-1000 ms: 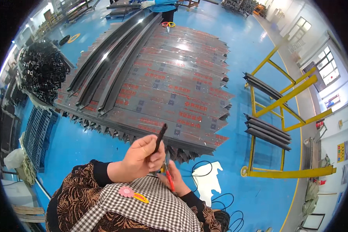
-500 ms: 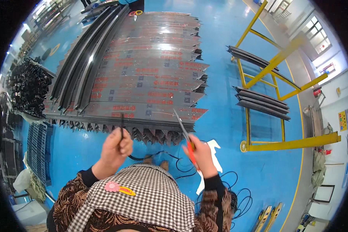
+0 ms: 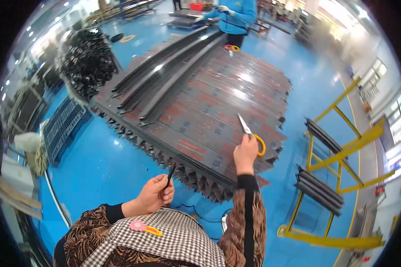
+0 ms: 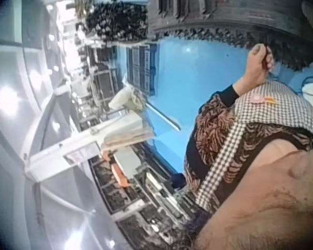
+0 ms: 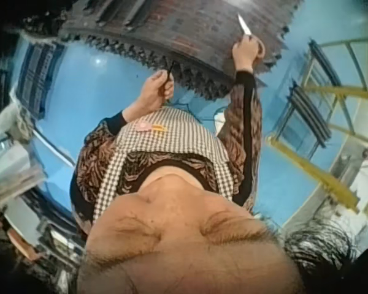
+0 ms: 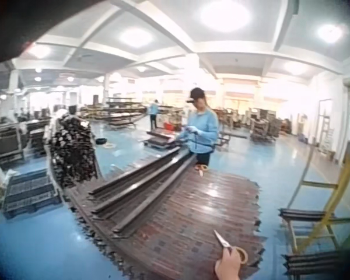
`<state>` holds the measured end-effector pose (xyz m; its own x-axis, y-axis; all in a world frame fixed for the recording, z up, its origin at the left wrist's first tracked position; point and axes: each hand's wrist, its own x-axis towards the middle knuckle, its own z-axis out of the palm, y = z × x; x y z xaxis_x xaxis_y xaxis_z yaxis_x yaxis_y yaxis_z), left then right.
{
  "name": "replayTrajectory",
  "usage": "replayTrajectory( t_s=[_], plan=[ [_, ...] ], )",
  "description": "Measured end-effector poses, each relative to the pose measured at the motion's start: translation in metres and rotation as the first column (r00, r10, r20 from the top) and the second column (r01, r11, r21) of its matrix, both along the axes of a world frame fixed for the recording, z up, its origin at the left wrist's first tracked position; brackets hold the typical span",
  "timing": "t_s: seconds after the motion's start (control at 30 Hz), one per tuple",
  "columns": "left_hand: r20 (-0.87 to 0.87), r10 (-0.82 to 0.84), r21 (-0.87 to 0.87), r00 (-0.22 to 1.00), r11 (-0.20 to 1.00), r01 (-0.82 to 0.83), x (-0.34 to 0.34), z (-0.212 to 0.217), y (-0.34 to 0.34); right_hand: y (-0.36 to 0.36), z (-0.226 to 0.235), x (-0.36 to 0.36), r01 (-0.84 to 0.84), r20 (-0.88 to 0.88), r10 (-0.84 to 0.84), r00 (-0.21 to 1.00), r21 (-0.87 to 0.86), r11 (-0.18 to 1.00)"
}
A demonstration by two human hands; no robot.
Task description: The recorder is applying black sealant or rubber strips to the edges of metal components on a fabrication floor.
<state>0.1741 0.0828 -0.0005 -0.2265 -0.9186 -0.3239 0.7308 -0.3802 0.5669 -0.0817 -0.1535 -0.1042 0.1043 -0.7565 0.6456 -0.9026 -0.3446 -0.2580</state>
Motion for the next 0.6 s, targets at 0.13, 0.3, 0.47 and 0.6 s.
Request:
replayTrajectory(
  t_s=[0.13,0.3,0.47,0.6],
  plan=[
    [-0.073,0.104,-0.045,0.992,0.993,-0.107,0.025,-0.002,-0.027,0.119,0.041,0.088,-0.963,0.975,0.113,0.189,0.161,0.217],
    [-0.118,-0.015,-0.097,0.993,0.995,0.003,0.043,-0.009,-0.067,0.192,0.036,0.127,-0.862,0.863,0.023,0.504,0.501,0.077],
    [0.721,0.136,-0.374,0.679,0.901,0.217,0.090,-0.059,-0.103,0.146,0.029,0.115,-0.139,0.111,0.102,0.989,0.407,0.903],
    [0.781,0.621,-0.436,-0.066,0.617,0.656,0.130,-0.097,-0.145,0.107,0.007,0.114,0.081,-0.039,-0.072,0.997,0.381,0.921]
  ],
)
